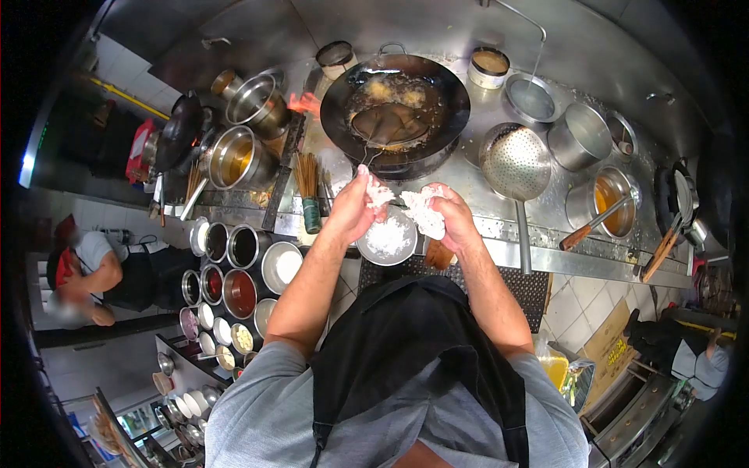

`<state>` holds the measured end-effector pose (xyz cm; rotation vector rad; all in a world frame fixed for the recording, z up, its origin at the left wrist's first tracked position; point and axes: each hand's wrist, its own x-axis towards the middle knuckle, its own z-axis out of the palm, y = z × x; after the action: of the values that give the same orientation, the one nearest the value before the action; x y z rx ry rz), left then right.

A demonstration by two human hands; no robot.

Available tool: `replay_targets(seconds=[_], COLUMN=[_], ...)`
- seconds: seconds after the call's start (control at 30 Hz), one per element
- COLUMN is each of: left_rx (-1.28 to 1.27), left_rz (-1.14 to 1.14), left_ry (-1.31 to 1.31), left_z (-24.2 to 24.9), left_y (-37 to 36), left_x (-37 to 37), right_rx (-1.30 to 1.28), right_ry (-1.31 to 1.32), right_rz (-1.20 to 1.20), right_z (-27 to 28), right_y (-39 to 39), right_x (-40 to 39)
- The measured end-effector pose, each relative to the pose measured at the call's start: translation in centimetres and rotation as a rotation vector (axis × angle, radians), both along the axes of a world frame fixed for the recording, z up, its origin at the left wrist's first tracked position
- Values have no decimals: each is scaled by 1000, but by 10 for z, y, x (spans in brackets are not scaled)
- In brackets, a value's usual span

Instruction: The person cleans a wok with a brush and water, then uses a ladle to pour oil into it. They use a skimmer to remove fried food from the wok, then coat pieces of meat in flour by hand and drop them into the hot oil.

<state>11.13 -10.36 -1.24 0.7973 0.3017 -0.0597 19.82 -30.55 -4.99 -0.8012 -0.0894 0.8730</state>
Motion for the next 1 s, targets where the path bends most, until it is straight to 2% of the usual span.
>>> replay_targets(seconds=[0.13, 0.2, 0.27, 0.33, 0.37, 0.43, 0.47, 0.53, 0.67, 0.73, 0.8, 0.87, 0.9, 0.97, 1.0], left_rx=[1, 170, 176, 396, 395, 1007, 1006, 1372, 1494, 1401, 1309, 597, 597, 51, 54], left_rz=[57, 38, 17, 37, 40, 107, 110, 10, -44, 11, 58, -14, -12, 18, 18], left_ry=[76, 17, 32, 83, 83, -139, -138, -231, -265, -168, -77, 48, 48, -138, -137], left_z=[-6, -5, 1, -6, -5, -2, -1, 4, 8, 3, 6, 15, 17, 22, 24], left_y=[-14, -21, -21, -17, -21, -32, -34, -37, -29, -16, 3, 19, 19, 20, 19], left_x=[4, 3, 0, 0, -1, -2, -3, -7, -11, -13, -16, -19, -19, -22, -22], right_rx=[25, 26, 27, 0, -1, -6, -7, 7, -21, -122, -123, -127, -85, -22, -18], right_ry=[24, 26, 29, 45, 45, 62, 62, 74, -22, -111, -74, -36, -19, 6, 7], right_rz=[-20, -35, -50, -85, -82, -90, -87, -86, -12, 52, 34, 14, -14, -43, -44], right_z=[0, 3, 5, 6, 6, 6, 8, 11, 0, 1, 4, 2, -1, 0, 1], right_y=[1, 3, 6, 8, 9, 12, 12, 13, 11, 7, 1, -5, -8, -10, -11], right_x=[-2, -5, -7, -10, -10, -12, -13, -16, -14, -14, -13, -12, -11, -11, -11])
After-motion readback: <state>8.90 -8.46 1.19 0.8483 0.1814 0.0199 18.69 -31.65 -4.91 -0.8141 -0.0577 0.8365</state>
